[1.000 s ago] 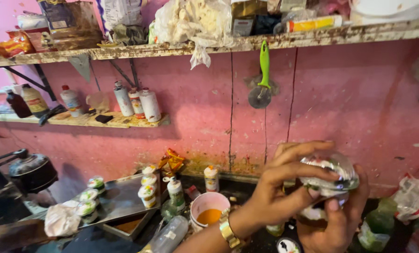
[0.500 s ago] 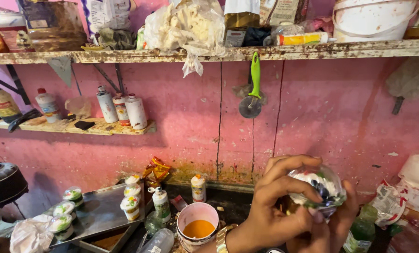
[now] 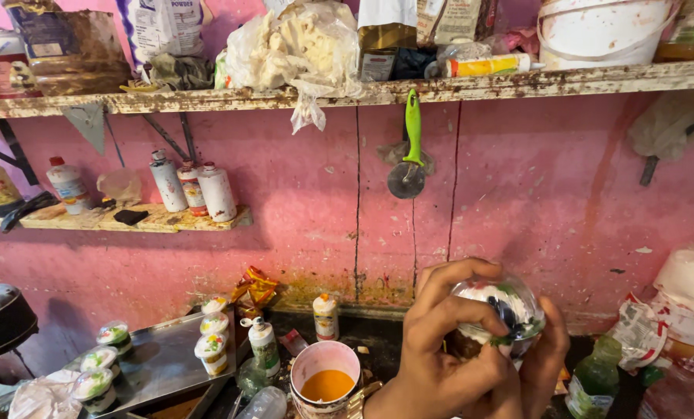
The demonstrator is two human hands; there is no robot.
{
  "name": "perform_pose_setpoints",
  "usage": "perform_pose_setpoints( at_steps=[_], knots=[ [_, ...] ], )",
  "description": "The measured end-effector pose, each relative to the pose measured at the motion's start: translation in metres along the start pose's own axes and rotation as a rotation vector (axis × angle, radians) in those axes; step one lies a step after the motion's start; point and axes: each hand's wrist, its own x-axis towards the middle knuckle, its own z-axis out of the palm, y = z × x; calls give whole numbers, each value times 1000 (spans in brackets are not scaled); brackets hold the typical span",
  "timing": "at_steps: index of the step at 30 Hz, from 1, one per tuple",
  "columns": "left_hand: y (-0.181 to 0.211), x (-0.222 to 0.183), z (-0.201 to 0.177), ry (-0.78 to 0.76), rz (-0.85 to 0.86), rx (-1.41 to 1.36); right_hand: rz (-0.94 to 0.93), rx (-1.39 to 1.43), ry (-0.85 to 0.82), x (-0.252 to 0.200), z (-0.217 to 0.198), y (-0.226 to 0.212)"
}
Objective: The person prepares dessert cups by hand, placing lids onto cups filled with yellow and white layers and arranging them on a tray.
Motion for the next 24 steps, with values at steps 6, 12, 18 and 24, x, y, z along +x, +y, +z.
perform_pose_setpoints(
  at_steps=[6, 12, 18, 24],
  knots=[
    [1, 0, -2, -27, -6, 117, 105, 50, 149, -7, 14, -4],
    [2, 2, -3, -6, -16, 74, 1, -88, 68, -5, 8, 4],
    [3, 7, -6, -58, 139, 187, -123, -109, 50, -10, 12, 12],
    [3, 0, -7, -19, -49, 71, -215, -197, 13, -7, 23, 12]
  ],
)
